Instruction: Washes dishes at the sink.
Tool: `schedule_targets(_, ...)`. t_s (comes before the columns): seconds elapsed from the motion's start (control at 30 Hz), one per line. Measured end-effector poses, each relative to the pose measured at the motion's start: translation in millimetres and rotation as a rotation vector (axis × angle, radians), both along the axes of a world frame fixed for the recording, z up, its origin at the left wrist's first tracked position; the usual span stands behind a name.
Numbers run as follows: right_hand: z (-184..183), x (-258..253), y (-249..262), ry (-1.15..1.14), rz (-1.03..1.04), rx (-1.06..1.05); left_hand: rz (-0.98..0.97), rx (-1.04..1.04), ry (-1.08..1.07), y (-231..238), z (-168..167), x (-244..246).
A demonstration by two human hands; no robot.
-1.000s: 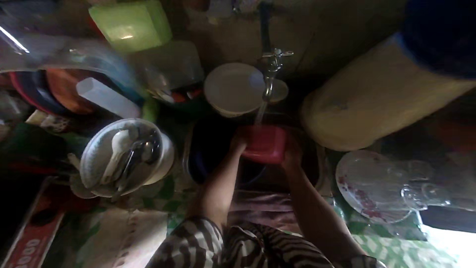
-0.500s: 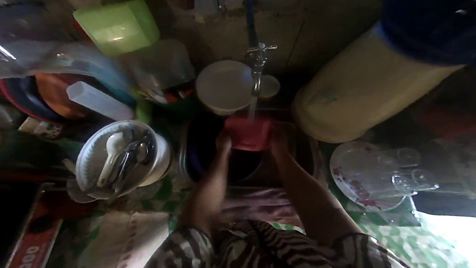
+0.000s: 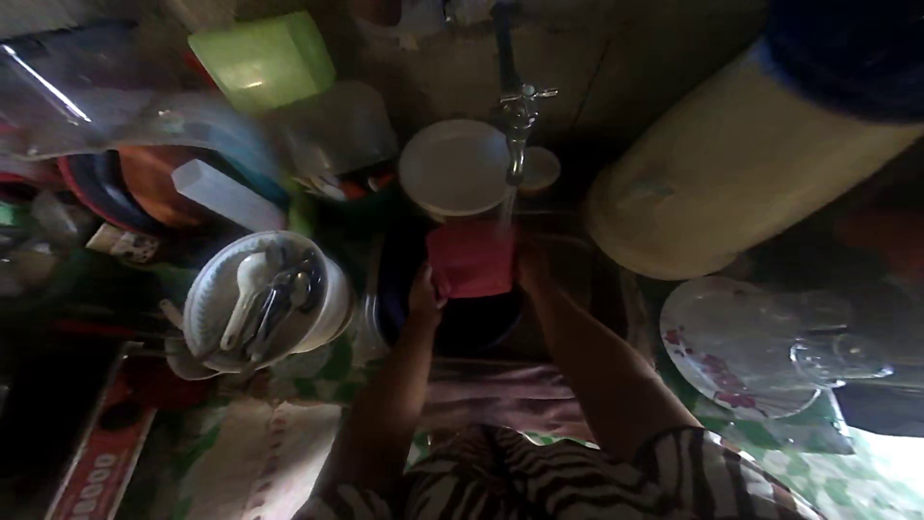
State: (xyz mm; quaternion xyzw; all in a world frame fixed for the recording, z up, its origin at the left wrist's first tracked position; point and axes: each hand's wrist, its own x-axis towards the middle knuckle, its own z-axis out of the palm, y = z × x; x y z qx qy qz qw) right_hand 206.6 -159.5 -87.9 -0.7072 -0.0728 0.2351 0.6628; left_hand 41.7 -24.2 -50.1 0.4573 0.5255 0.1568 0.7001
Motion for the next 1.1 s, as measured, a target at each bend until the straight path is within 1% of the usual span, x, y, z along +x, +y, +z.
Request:
schedule_targets(0.1, 2, -3, -4, 0.076, 0.084, 0.030, -0.015, 0.009, 0.005, -2, 6, -7)
schedule_targets(0.2, -3, -4, -10, 0.162, 0.087, 0.091, -0.105, 0.089, 0.036, -4, 12, -11)
schedule_targets(0.3, -3, -9, -19, 0.210, 0.068, 0.121, -0.232, 0.187, 0.122, -5, 15, -12)
schedule_targets(0.4, 2, -15, -24, 0.266, 0.045, 0.130, -0.274, 0.275, 0.157, -7, 18, -9)
schedule_targets(0.47, 2, -17, -27, 0.311, 0.046, 0.122, -0.299, 0.283, 0.162, -4, 17, -10)
schedule_targets(0.53, 1, -18, -27, 0.333, 0.061, 0.119, -0.308, 0.241, 0.188, -1, 18, -11)
schedule_targets(0.67, 2, -13, -22, 0.286, 0.088, 0.041, -0.255, 0.078, 0.219, 2, 24, -19)
schedule_targets(0.73, 14, -13, -22, 0.236, 0.071, -0.036, -0.216, -0.028, 0.227, 5, 23, -24)
schedule_targets(0.8, 27, -14, -25, 0.180, 0.052, -0.075, -0.245, -0.129, 0.199, 9, 16, -27)
schedule_targets(0.83, 28, -14, -26, 0.147, 0.038, -0.056, -0.269, -0.149, 0.188, 8, 13, -26)
schedule_targets(0.97, 30, -20, -38, -0.013, -0.018, 0.091, -0.316, -0.036, 0.183, -4, 1, -11)
schedule_targets(1.03, 29, -12, -44, -0.040, 0.000, 0.093, -0.354, 0.052, 0.152, -8, -7, -7)
schedule_targets(1.1, 33, -4, -49, 0.038, 0.037, 0.013, -0.385, 0.131, 0.056, -10, -19, -4)
